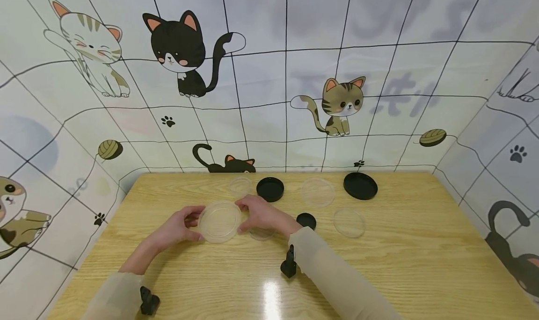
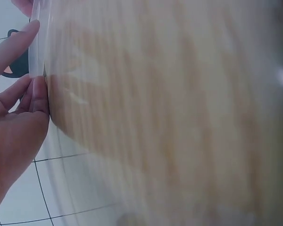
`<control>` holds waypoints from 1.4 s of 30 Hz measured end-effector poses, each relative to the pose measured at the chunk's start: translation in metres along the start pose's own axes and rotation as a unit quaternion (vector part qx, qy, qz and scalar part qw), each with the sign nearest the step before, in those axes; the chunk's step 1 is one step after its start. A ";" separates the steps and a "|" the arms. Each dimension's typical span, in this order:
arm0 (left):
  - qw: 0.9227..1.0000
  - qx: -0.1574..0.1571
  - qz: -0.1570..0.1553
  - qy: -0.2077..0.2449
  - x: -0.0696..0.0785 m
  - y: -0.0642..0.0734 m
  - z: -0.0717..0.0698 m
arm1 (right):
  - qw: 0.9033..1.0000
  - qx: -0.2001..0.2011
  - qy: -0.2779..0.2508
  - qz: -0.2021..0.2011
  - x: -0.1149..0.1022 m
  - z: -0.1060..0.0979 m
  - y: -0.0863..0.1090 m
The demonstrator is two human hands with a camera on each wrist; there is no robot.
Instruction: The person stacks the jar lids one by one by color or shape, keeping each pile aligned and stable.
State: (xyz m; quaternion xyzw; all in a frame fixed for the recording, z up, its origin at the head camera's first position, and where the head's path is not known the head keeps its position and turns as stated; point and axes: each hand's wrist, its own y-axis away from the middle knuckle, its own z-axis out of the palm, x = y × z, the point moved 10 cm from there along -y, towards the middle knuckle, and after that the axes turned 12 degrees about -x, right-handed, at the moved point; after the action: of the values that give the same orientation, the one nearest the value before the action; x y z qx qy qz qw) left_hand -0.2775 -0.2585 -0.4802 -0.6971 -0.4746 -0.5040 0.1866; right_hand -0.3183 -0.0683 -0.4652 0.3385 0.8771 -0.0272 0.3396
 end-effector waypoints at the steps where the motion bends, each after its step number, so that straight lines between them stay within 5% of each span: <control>1: 1.000 -0.001 0.001 -0.001 0.001 0.000 0.000 | 1.000 0.000 -0.005 0.002 0.001 0.000 0.000; 10: 0.999 -0.009 0.023 0.033 0.016 0.005 -0.004 | 0.998 0.013 -0.068 0.000 0.001 -0.009 0.009; 18: 0.997 0.001 0.061 0.039 0.038 0.016 0.007 | 0.994 0.026 -0.108 -0.011 -0.005 -0.017 0.031; 28: 0.998 -0.002 0.037 0.045 0.062 0.022 0.043 | 0.994 0.037 -0.095 -0.027 -0.008 -0.015 0.083; 35: 0.998 0.015 0.047 0.033 0.079 0.023 0.075 | 0.991 0.063 -0.112 -0.042 0.000 -0.007 0.124; 42: 0.998 -0.009 0.060 0.033 0.091 0.015 0.113 | 0.987 0.061 -0.149 -0.024 0.016 0.003 0.163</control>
State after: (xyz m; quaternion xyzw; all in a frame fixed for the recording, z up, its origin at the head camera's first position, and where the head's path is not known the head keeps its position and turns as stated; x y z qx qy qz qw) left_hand -0.2016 -0.1395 -0.4440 -0.7087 -0.4211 -0.5190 0.2261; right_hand -0.2254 0.0658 -0.4474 0.3295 0.8216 -0.1393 0.4439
